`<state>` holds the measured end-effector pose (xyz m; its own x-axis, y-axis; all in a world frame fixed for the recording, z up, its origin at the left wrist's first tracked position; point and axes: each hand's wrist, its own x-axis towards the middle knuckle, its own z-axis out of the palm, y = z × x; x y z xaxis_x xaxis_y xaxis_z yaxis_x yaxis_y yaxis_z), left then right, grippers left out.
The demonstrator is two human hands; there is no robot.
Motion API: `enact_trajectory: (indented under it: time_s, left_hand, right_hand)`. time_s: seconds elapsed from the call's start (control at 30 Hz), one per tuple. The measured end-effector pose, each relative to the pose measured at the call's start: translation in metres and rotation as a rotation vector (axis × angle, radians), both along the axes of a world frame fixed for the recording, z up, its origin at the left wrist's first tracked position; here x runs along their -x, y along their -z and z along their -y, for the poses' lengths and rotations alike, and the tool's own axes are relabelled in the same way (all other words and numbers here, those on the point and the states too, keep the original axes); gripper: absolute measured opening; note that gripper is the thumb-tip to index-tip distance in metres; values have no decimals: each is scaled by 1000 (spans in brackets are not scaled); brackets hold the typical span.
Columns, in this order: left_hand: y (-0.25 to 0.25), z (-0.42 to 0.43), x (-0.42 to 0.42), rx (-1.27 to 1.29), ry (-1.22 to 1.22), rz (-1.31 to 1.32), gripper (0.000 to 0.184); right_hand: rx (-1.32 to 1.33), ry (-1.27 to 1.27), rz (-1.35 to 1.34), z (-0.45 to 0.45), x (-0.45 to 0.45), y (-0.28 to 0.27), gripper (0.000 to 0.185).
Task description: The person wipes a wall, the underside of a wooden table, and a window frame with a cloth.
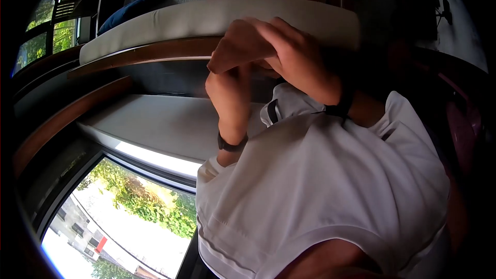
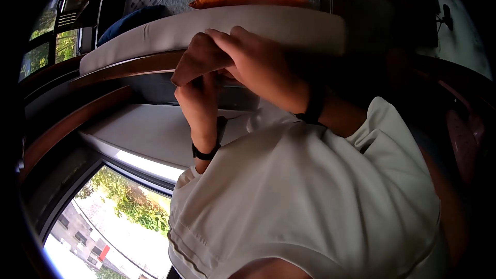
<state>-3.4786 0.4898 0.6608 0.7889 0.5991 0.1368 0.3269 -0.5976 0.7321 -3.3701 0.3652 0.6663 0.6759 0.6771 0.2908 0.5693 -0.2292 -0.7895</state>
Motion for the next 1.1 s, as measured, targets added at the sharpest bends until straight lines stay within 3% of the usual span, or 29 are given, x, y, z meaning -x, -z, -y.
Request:
enact_trajectory:
  time_s: [0.2, 0.33, 0.5, 0.73, 0.83, 1.1]
  left_hand:
    - [3, 33, -8, -23, 41, 114, 24]
    - [16, 62, -7, -174, 169, -19, 36]
    - [18, 65, -10, -181, 222, 49, 34]
    - [17, 11, 4, -95, 134, 114, 30]
    - [23, -33, 16, 81, 88, 133, 28]
    - [17, -159, 38, 105, -22, 239, 26]
  right_hand:
    - [-10, 10, -35, 33, -6, 0, 53]
    - [86, 90, -16, 76, -5, 29, 52]
    - [151, 59, -68, 83, -4, 21, 56]
    - [139, -16, 23, 24, 3, -6, 60]
    - [203, -34, 53, -25, 12, -16, 59]
    - [203, 32, 232, -164, 40, -6, 47]
